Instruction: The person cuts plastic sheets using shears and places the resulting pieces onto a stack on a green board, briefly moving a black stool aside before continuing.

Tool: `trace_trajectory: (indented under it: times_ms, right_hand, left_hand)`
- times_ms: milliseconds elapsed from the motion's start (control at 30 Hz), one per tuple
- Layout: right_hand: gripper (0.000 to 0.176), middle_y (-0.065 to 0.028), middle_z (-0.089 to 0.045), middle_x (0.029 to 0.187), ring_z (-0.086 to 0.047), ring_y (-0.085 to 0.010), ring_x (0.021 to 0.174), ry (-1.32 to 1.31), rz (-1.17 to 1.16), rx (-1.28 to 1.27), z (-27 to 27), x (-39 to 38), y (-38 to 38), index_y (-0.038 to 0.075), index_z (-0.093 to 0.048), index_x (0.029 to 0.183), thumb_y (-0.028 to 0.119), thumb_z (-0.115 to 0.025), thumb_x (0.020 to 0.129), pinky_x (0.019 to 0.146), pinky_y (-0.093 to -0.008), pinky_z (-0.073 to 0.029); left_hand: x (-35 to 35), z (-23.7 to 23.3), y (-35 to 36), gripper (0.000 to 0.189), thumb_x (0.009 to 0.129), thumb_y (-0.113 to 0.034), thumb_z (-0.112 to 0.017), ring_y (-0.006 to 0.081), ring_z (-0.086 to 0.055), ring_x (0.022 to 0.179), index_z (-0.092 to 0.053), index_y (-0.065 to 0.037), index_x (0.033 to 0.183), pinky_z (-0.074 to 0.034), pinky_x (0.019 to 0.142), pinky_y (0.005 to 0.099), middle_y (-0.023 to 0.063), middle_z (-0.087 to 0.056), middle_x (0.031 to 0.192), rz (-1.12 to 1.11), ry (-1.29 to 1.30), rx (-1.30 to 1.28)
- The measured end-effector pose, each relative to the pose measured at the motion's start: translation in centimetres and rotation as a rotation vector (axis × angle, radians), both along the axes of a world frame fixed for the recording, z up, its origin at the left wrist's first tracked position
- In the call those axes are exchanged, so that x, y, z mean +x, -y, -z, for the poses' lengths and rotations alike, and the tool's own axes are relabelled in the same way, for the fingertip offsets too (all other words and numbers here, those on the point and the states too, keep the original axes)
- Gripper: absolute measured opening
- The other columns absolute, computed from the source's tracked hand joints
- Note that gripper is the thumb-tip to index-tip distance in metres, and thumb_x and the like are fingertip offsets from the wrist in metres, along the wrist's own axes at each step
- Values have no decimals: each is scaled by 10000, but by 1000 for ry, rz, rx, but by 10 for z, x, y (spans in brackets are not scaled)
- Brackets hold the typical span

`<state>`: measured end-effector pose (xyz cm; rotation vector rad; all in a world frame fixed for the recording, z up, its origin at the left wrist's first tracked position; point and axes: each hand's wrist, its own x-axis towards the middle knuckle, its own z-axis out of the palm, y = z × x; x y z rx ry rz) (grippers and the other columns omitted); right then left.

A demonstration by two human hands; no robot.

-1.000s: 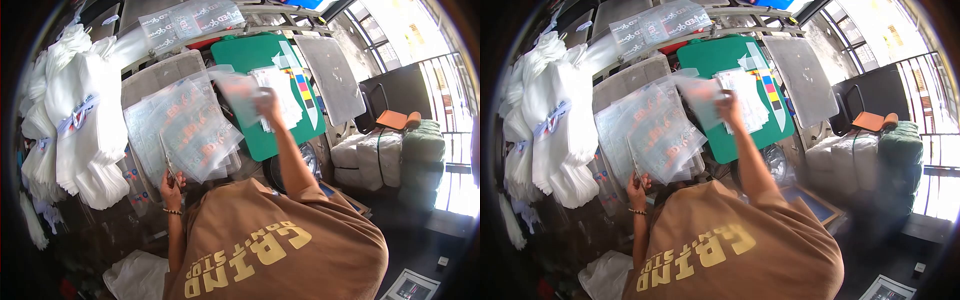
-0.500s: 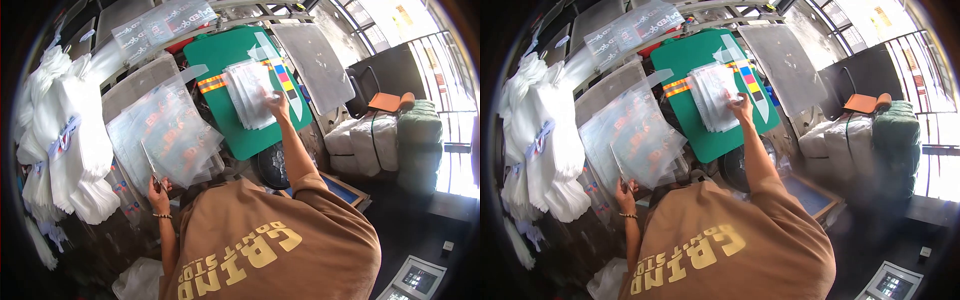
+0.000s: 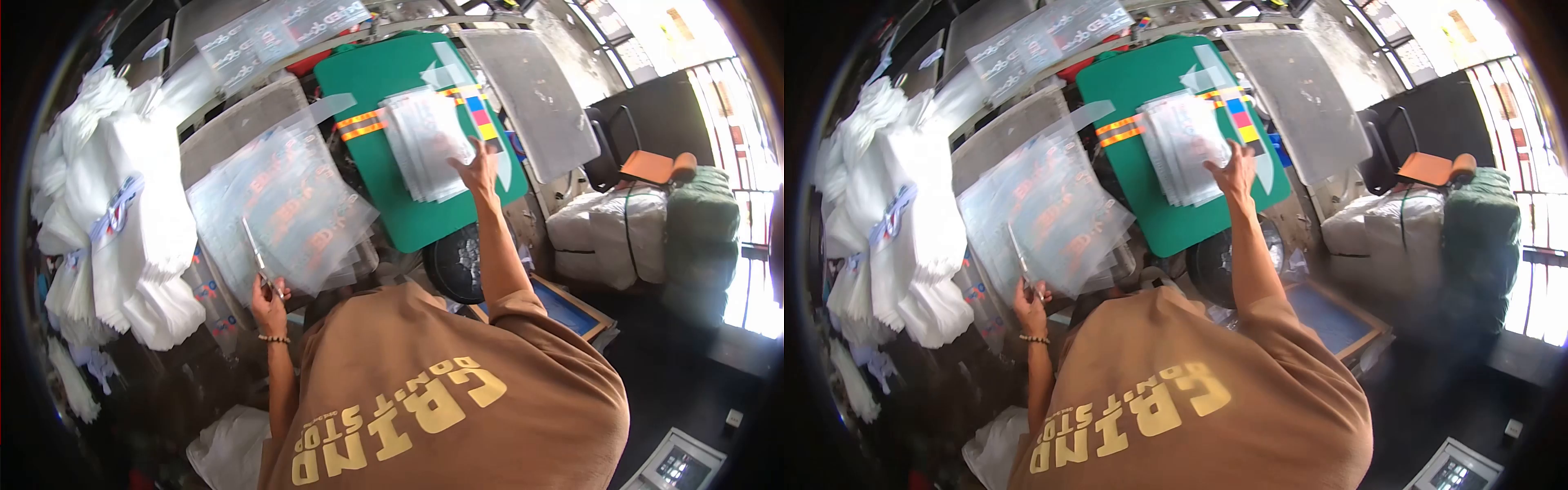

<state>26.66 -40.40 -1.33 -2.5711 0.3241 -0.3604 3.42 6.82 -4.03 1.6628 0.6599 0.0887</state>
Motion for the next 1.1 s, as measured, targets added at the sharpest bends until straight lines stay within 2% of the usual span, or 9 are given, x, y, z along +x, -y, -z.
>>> trace_trajectory:
  times_ms: [67, 167, 300, 367, 467, 667, 767, 967, 1100]
  right_hand:
    - [602, -182, -605, 1071, -566, -379, 1009, 221, 1, -168, -1, 0, -25, 89, -662, 1172, 243, -889, 636, 889, -459, -464]
    - [484, -196, -608, 1090, -569, -388, 1057, -183, -312, 468, -14, -13, -99, 41, -699, 1093, 307, -844, 715, 935, -461, -458]
    - [742, -217, -619, 1069, -571, -353, 1089, -79, -628, 124, 4, -45, -191, 21, -630, 1211, 451, -861, 652, 965, -449, -453]
    - [795, -181, -612, 999, -620, -302, 961, -71, -636, 29, 15, -47, -206, 16, -585, 1262, 310, -916, 601, 828, -393, -506]
    - [669, -161, -653, 891, -655, -315, 841, -255, -525, 320, 24, -41, -206, -12, -611, 1148, 211, -908, 591, 743, -381, -525]
    - [241, -172, -680, 899, -657, -345, 809, -125, -466, 226, 4, -42, -185, 12, -671, 884, 179, -785, 753, 721, -424, -508]
    - [293, -139, -692, 839, -655, -213, 700, -307, -486, 462, 4, -46, -177, -9, -605, 1074, 166, -718, 868, 645, -356, -490]
    - [421, -133, -688, 963, -675, -193, 800, -579, -255, 1077, -10, -67, -186, 24, -515, 1243, 99, -694, 870, 656, -351, -513]
    - [461, -140, -653, 1060, -676, -189, 808, -565, -341, 1033, -6, -70, -183, 28, -513, 1284, 41, -683, 856, 645, -322, -515]
  left_hand:
    - [1, 0, 3, 560, 912, -89, -689, 108, -644, 684, -448, 24, 1405, -552, 597, 249, 82, -697, 895, -18, -2, 76]
    - [5, -4, 6, 553, 925, -78, -665, 106, -645, 692, -432, 29, 1414, -541, 599, 251, 80, -702, 897, 10, -5, 243]
    - [17, 18, 8, 523, 943, -30, -606, 120, -663, 751, -411, 45, 1422, -543, 663, 264, 86, -721, 941, 11, 133, 529]
    - [24, 9, 12, 527, 935, -8, -596, 146, -692, 819, -407, 45, 1424, -550, 715, 283, 107, -731, 980, 13, 90, 552]
    - [30, 10, 11, 539, 919, -2, -605, 187, -720, 867, -418, 28, 1424, -555, 741, 303, 137, -737, 1013, 33, 86, 559]
    - [37, 0, 2, 515, 913, -36, -632, 167, -712, 838, -462, 26, 1395, -550, 716, 295, 124, -739, 1021, 24, 87, 555]
    - [36, 7, -10, 525, 931, -47, -621, 143, -698, 827, -436, 20, 1418, -541, 691, 279, 110, -737, 1014, 64, 59, 520]
    - [20, -25, -8, 539, 942, -25, -612, 136, -675, 860, -394, 30, 1432, -558, 706, 260, 125, -708, 1054, -81, 127, -110]
    - [-6, -38, -5, 582, 909, -31, -667, 137, -670, 871, -403, 37, 1423, -570, 718, 262, 140, -696, 1083, -69, 77, -122]
